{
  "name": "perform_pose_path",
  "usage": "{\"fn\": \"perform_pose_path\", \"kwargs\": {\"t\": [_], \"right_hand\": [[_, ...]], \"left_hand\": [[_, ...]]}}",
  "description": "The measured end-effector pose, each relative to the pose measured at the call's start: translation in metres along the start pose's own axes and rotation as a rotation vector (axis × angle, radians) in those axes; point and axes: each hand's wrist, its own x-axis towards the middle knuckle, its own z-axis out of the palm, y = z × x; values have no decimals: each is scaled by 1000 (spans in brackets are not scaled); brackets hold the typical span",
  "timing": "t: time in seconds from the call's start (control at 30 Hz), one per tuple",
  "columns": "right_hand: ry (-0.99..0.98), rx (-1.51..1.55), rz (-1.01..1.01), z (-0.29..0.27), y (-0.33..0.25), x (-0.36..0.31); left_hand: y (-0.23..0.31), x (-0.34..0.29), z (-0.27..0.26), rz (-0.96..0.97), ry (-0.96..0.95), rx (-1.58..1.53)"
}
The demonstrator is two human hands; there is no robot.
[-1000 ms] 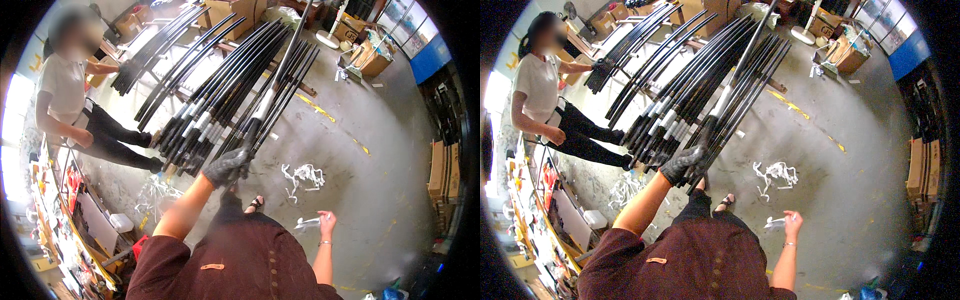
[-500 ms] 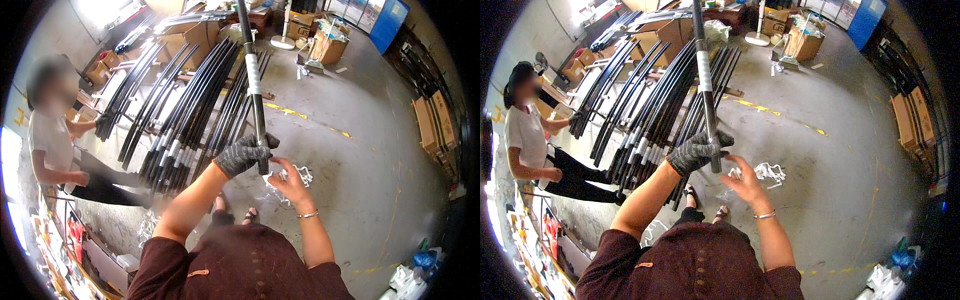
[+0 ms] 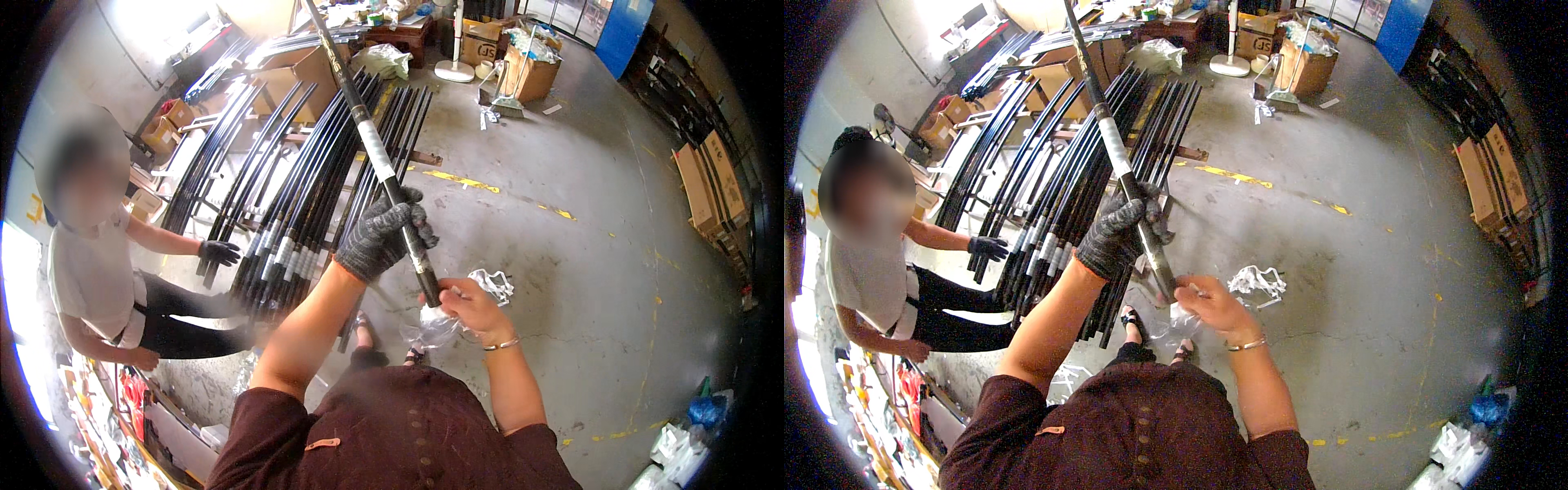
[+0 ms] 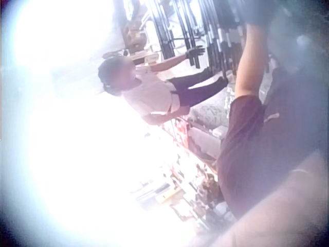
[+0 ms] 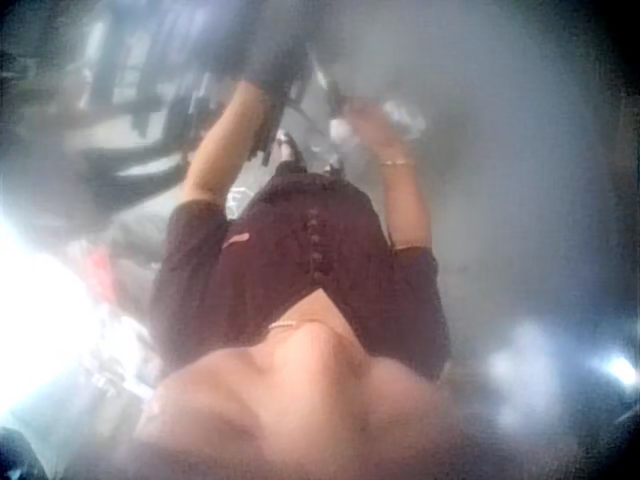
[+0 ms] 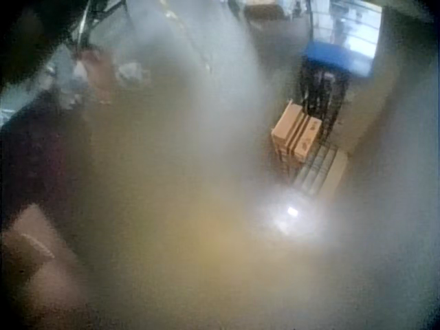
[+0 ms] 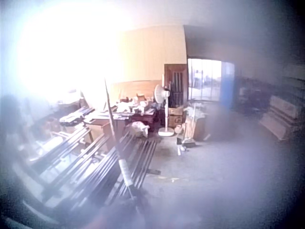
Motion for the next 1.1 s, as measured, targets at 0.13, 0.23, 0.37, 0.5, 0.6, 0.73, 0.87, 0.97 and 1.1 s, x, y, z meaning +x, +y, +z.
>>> {"fn": "perform_pose_path", "kwargs": {"t": [0.13, 0.23, 0.37, 0.5, 0.6, 0.73, 0.87, 0.97, 1.1], "right_hand": [[330, -612, -242, 0, -19, 5], [422, -784, -229, 15, -33, 6], [575, -1072, -420, 19, -24, 14], [658, -1098, -511, 38, -38, 8], [639, -1209, -527, 48, -39, 8], [676, -1204, -594, 40, -19, 18], [746, -867, -602, 29, -10, 20], [815, -682, -508, 3, -6, 23], [929, -893, -434, -16, 10, 36]], "left_hand": [[-7, -5, -13, -4, 78, 101], [-18, 0, -13, 19, 59, 167], [-13, 2, 3, 38, 136, 283], [-12, 3, 7, 136, 178, 467], [-16, 4, 18, 217, 233, 536], [-23, 7, 26, 301, 278, 561], [-24, -2, 25, 209, 330, 535], [-23, -5, 19, 100, 187, 482], [-16, -10, 8, -150, 40, 390]]}}
